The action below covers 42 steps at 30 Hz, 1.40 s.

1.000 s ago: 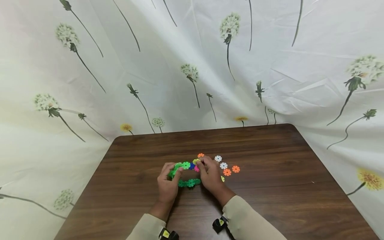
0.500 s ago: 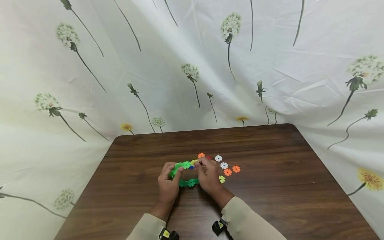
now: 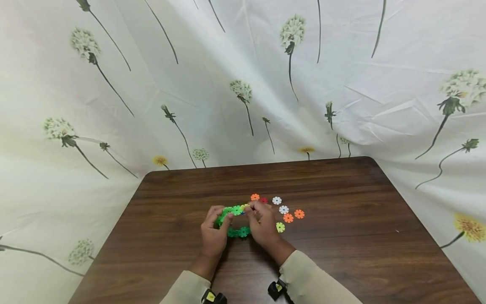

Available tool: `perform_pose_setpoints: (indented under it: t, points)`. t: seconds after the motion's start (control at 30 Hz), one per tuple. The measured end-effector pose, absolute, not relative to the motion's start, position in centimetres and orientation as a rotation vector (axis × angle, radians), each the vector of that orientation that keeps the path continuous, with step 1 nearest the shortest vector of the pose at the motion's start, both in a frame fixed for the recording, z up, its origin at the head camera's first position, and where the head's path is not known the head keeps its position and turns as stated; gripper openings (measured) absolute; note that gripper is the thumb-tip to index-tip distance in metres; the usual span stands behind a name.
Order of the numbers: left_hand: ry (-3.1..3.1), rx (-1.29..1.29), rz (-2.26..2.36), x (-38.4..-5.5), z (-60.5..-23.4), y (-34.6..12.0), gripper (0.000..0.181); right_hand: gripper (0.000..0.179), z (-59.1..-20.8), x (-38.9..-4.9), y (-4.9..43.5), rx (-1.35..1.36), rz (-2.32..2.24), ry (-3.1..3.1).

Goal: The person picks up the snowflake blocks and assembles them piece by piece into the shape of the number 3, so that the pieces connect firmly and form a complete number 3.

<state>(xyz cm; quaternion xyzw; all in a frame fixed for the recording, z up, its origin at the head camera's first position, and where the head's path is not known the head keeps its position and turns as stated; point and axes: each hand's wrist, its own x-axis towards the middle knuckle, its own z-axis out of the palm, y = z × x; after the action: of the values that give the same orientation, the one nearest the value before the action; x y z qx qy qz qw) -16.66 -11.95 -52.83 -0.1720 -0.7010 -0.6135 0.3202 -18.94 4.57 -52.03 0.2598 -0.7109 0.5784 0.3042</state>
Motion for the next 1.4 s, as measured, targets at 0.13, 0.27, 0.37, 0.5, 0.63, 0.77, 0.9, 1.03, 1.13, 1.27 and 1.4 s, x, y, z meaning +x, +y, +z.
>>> perform_pose_setpoints:
  t: [0.13, 0.27, 0.37, 0.5, 0.63, 0.77, 0.9, 1.03, 1.13, 1.27, 1.4]
  points:
    - [-1.831, -0.472, -1.606, -16.6, -52.9, -12.0, 0.019, 0.013, -51.8, -18.6, 4.4, 0.659, 1.516, -1.887]
    - [-1.823, -0.470, -1.614, -16.5, -52.9, -12.0, 0.019, 0.012, -51.9, -18.4, 4.2, 0.649, 1.508, -1.875]
    - [-1.815, -0.450, -1.647, -16.4, -52.9, -12.0, 0.018, 0.014, -52.0, -18.4, 4.1, 0.658, 1.522, -1.875]
    - [-1.818, -0.437, -1.664, -16.4, -52.9, -11.9, 0.013, 0.012, -51.9, -18.4, 4.2, 0.658, 1.541, -1.902]
    - [-1.823, -0.421, -1.681, -16.3, -53.0, -11.7, 0.005, 0.009, -52.0, -18.4, 4.5, 0.671, 1.583, -1.951]
    - [-1.811, -0.404, -1.691, -16.3, -53.0, -11.6, 0.006, 0.009, -52.1, -18.6, 5.0, 0.676, 1.640, -1.990]
    - [-1.815, -0.406, -1.687, -16.4, -53.0, -11.5, 0.009, 0.018, -52.0, -19.0, 5.6, 0.630, 1.668, -1.988]
    - [-1.841, -0.398, -1.699, -16.5, -53.0, -11.5, 0.015, 0.022, -51.8, -19.5, 6.3, 0.620, 1.678, -1.960]
    - [-1.852, -0.374, -1.747, -16.5, -52.9, -11.6, 0.021, 0.022, -51.8, -19.8, 7.1, 0.606, 1.687, -1.968]
    - [-1.854, -0.316, -1.795, -16.4, -52.6, -11.6, 0.030, 0.019, -51.8, -19.9, 8.5, 0.581, 1.655, -2.023]
    - [-1.864, -0.280, -1.791, -16.3, -52.5, -11.6, 0.037, 0.016, -51.8, -20.1, 9.8, 0.566, 1.591, -2.071]
